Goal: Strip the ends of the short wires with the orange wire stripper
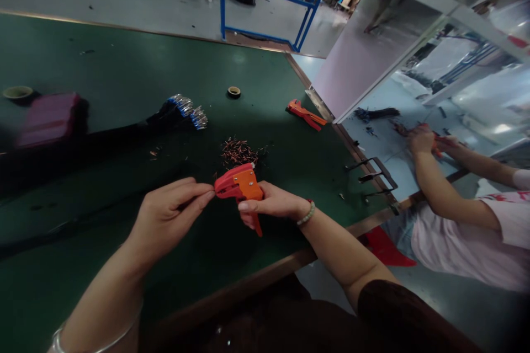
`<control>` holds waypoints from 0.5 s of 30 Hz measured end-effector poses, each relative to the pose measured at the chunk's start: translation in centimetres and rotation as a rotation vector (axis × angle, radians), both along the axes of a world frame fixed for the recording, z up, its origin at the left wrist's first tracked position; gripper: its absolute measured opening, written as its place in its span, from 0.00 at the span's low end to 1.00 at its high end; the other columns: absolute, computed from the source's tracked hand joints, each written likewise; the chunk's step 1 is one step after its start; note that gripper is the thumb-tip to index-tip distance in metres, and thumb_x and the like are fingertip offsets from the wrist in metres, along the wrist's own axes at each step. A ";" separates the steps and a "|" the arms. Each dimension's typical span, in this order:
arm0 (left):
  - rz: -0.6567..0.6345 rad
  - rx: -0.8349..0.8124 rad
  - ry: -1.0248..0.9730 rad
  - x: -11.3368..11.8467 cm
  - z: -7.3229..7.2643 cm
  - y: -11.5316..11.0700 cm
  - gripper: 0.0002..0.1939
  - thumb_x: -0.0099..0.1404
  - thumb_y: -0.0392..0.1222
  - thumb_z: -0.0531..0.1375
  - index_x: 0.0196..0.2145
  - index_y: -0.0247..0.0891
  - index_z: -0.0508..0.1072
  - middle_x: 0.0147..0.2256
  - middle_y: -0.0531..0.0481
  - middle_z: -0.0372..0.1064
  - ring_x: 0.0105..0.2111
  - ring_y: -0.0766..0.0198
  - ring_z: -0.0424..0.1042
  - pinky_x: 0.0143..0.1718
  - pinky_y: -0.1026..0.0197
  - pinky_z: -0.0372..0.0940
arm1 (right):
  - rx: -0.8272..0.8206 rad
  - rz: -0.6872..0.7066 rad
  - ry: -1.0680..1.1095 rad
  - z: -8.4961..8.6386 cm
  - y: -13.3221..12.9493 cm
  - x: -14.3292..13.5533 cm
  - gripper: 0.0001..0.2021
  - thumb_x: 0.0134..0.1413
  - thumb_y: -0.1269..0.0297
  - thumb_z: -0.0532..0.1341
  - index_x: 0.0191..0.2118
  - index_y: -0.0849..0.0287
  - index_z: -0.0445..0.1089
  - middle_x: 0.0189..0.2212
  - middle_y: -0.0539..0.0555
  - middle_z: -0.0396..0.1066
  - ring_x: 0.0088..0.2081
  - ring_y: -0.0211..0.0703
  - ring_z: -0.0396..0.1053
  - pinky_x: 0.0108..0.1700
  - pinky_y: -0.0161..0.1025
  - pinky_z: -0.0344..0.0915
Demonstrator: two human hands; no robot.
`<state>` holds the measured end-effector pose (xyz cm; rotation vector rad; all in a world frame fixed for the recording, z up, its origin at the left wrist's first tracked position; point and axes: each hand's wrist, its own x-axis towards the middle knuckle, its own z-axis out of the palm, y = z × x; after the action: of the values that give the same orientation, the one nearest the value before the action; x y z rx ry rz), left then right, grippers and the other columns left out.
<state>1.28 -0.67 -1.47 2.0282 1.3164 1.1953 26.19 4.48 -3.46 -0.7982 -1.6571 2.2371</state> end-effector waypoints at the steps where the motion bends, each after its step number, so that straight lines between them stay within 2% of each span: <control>1: 0.002 -0.005 -0.001 0.0 0.0 0.0 0.09 0.70 0.43 0.62 0.37 0.41 0.83 0.27 0.53 0.74 0.25 0.68 0.71 0.26 0.67 0.64 | -0.011 -0.017 0.002 -0.1 -0.1 -0.1 0.23 0.59 0.46 0.70 0.31 0.63 0.71 0.24 0.50 0.72 0.26 0.37 0.72 0.31 0.34 0.72; 9: 0.028 -0.017 0.030 -0.1 0.2 -0.5 0.10 0.70 0.43 0.61 0.34 0.40 0.81 0.30 0.50 0.77 0.26 0.66 0.73 0.25 0.67 0.63 | 0.045 -0.090 -0.050 -1.4 -0.9 -1.0 0.23 0.53 0.46 0.73 0.28 0.64 0.72 0.21 0.50 0.73 0.23 0.35 0.72 0.27 0.31 0.70; 15: 0.037 -0.003 0.008 -0.2 0.1 -0.5 0.08 0.68 0.45 0.63 0.37 0.39 0.80 0.32 0.49 0.78 0.27 0.65 0.75 0.26 0.67 0.66 | 0.048 -0.176 -0.067 -1.7 -1.3 -1.7 0.25 0.49 0.44 0.75 0.26 0.63 0.72 0.19 0.48 0.71 0.21 0.34 0.70 0.23 0.30 0.68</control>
<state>1.03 -1.16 -1.38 2.0172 1.3642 1.2017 24.47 3.19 -5.18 -0.9759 -1.5948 2.0654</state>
